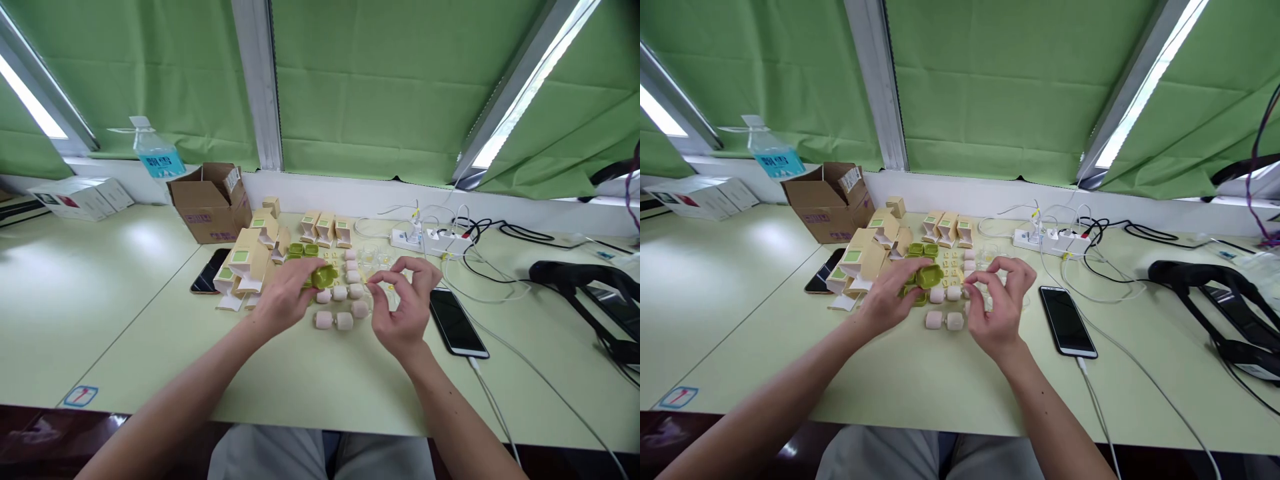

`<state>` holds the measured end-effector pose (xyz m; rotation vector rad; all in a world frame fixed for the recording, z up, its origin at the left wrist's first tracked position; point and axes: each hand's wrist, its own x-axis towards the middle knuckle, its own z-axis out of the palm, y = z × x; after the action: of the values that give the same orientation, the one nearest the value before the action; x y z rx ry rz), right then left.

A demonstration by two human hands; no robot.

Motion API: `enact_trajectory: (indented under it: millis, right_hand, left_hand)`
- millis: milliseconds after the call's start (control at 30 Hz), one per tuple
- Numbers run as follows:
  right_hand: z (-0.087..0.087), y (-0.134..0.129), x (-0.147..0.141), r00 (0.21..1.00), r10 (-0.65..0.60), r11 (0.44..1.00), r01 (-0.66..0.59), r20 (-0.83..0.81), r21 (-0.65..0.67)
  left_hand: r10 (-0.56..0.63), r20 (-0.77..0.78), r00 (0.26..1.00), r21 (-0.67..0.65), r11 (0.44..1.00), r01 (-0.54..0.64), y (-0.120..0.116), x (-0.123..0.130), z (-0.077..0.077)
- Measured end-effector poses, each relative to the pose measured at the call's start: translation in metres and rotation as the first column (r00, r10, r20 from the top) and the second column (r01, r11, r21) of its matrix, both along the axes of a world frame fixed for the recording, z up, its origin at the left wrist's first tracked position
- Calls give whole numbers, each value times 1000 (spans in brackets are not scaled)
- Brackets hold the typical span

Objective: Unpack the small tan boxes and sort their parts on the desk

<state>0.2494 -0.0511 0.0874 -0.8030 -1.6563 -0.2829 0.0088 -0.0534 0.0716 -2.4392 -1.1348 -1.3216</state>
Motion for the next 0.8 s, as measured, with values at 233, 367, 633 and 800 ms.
enact_trajectory:
  millis: [233, 367, 633, 800]
  right_hand:
    - [-9, 31, 9, 980, 75, 947, -13, 182, -321]
    - [-7, 45, -3, 933, 160, 899, -3, 322, -438]
    - [-10, 11, -10, 863, 329, 881, -135, 383, -453]
    - [-14, -14, -18, 845, 372, 884, -197, 383, -424]
  left_hand:
    - [54, 226, 973, -131, 991, -25, -4, -16, 23]
    - [53, 197, 979, -214, 977, -10, -16, -26, 24]
    - [120, 88, 989, -398, 914, -76, -53, -61, 0]
    - [169, 65, 983, -452, 884, -122, -60, -68, -12]
